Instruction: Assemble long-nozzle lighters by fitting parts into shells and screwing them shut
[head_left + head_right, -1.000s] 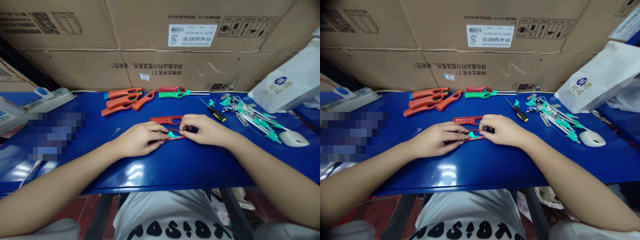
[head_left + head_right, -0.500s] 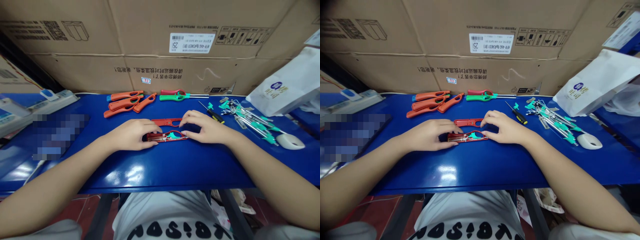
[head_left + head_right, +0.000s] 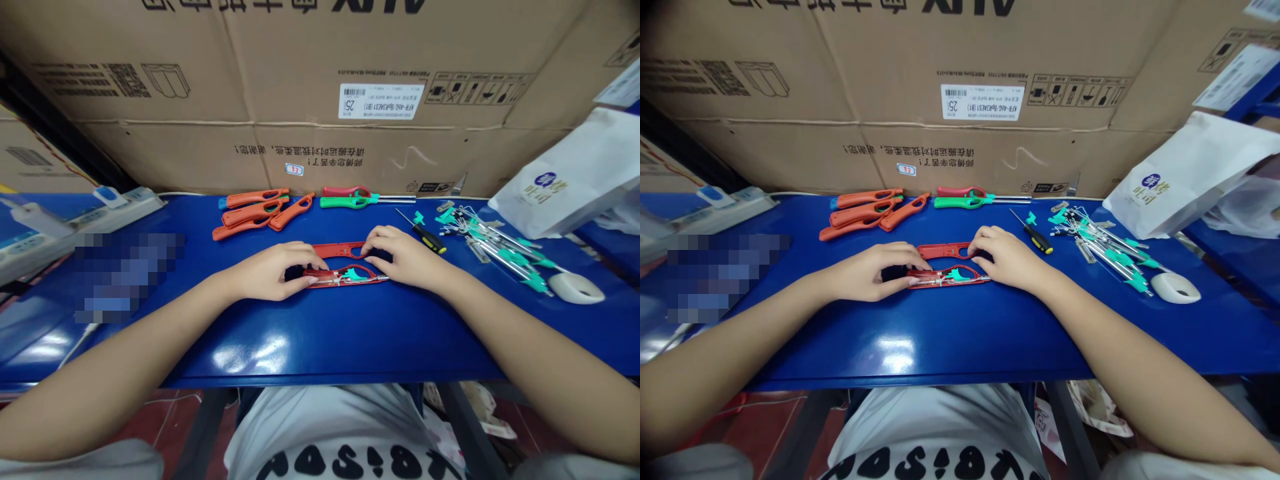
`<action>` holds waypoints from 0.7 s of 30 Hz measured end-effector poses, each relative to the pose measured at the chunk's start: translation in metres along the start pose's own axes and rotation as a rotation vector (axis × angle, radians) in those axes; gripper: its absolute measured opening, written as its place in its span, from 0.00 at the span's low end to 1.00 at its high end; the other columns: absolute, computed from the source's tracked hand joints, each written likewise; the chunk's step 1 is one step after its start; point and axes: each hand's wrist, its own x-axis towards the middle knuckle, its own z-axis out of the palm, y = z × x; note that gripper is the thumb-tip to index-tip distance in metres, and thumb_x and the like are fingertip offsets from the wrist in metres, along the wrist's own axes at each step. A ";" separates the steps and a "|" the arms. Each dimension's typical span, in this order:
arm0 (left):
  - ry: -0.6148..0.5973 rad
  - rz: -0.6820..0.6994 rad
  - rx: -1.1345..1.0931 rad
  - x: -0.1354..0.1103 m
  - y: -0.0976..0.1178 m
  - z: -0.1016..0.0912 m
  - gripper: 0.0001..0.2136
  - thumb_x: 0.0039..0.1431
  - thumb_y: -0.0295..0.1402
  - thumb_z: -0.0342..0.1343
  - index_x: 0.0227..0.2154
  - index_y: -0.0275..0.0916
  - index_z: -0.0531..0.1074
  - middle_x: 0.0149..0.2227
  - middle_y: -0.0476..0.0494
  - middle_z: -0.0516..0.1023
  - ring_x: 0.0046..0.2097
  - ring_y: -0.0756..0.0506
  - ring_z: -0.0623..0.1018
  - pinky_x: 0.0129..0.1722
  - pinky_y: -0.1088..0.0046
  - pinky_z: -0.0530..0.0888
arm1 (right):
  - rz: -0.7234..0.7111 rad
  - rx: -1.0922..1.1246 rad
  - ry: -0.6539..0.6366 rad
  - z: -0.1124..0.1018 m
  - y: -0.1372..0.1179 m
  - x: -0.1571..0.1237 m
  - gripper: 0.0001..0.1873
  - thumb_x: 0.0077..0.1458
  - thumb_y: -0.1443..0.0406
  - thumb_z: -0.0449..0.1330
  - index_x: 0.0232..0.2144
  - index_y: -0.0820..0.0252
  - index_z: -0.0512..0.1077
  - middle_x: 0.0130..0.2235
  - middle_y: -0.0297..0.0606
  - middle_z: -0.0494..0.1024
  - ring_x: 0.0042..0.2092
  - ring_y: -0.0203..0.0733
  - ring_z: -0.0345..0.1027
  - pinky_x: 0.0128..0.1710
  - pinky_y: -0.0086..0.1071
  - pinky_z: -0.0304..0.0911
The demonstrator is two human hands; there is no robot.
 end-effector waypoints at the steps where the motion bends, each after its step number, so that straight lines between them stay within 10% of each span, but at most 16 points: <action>1: 0.006 -0.003 -0.001 0.000 0.000 0.001 0.13 0.66 0.30 0.55 0.51 0.38 0.76 0.46 0.39 0.80 0.46 0.44 0.79 0.49 0.67 0.75 | 0.009 0.002 -0.001 -0.001 -0.001 0.000 0.04 0.62 0.67 0.59 0.38 0.59 0.75 0.43 0.44 0.75 0.46 0.49 0.68 0.49 0.46 0.67; 9: 0.332 0.038 0.361 0.001 -0.003 0.000 0.15 0.69 0.34 0.56 0.56 0.40 0.74 0.55 0.35 0.76 0.57 0.39 0.75 0.59 0.56 0.72 | 0.153 0.304 0.229 -0.002 -0.018 0.004 0.07 0.64 0.61 0.59 0.35 0.57 0.70 0.37 0.38 0.74 0.37 0.41 0.70 0.38 0.38 0.70; 15: 0.271 0.107 0.415 0.000 0.004 -0.002 0.14 0.68 0.39 0.58 0.50 0.36 0.77 0.47 0.37 0.82 0.47 0.42 0.81 0.49 0.65 0.77 | 0.498 0.937 0.117 0.006 -0.038 0.006 0.20 0.55 0.49 0.67 0.36 0.57 0.69 0.31 0.31 0.73 0.29 0.38 0.74 0.31 0.36 0.75; 21: 0.156 0.040 0.349 0.000 0.015 -0.004 0.17 0.66 0.43 0.59 0.48 0.35 0.78 0.43 0.37 0.83 0.44 0.41 0.81 0.46 0.65 0.76 | 0.439 0.859 0.049 0.001 -0.041 0.003 0.19 0.57 0.53 0.65 0.44 0.58 0.73 0.40 0.40 0.79 0.35 0.41 0.75 0.32 0.35 0.74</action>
